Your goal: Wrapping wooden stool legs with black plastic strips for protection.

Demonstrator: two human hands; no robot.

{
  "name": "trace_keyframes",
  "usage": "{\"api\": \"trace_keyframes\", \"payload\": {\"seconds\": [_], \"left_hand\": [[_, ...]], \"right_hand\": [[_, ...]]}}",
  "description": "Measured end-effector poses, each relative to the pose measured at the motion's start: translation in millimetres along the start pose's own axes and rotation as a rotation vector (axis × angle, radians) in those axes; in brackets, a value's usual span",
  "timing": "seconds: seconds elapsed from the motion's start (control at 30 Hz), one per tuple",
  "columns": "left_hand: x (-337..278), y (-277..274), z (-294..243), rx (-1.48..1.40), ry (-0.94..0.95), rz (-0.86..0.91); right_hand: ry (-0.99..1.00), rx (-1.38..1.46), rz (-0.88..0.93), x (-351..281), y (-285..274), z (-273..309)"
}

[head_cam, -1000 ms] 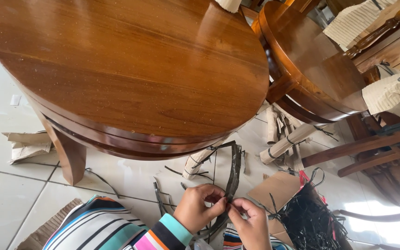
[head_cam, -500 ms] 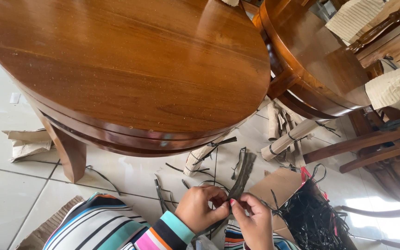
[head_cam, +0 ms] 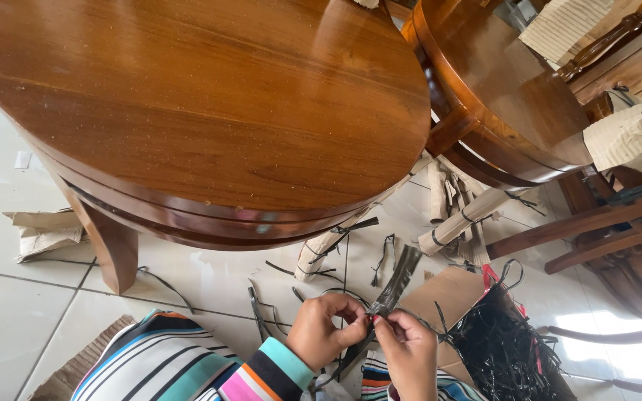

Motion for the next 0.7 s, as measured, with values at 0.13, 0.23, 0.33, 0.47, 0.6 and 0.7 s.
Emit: {"api": "trace_keyframes", "payload": {"seconds": [0.13, 0.23, 0.33, 0.47, 0.6, 0.7], "left_hand": [[-3, 7, 18, -0.208, -0.129, -0.072], [-4, 18, 40, -0.473, -0.109, -0.154], [0, 18, 37, -0.801, -0.176, -0.287], [2, 7, 23, -1.121, -0.358, -0.418], [3, -2, 23, -1.17, -0.358, -0.412], [4, -15, 4, -0.535, -0.223, -0.019]], "right_hand": [[-0.009, 0.117, 0.035, 4, 0, -2], [0.027, 0.226, 0.11, 11, 0, -11], [0.096, 0.321, 0.211, 20, 5, -22], [0.31, 0.451, 0.313, 29, 16, -39], [0.302, 0.691, 0.571, 41, 14, -52], [0.499, 0.976, 0.434, 46, 1, -53]]}}
Point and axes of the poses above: each hand's wrist, its own x-axis towards the middle knuckle, its own y-axis out of the palm, z = x × y, the point moved 3 cm from there along x, towards the middle knuckle, and after that the axes turned 15 degrees about y, right-handed, at the moved point
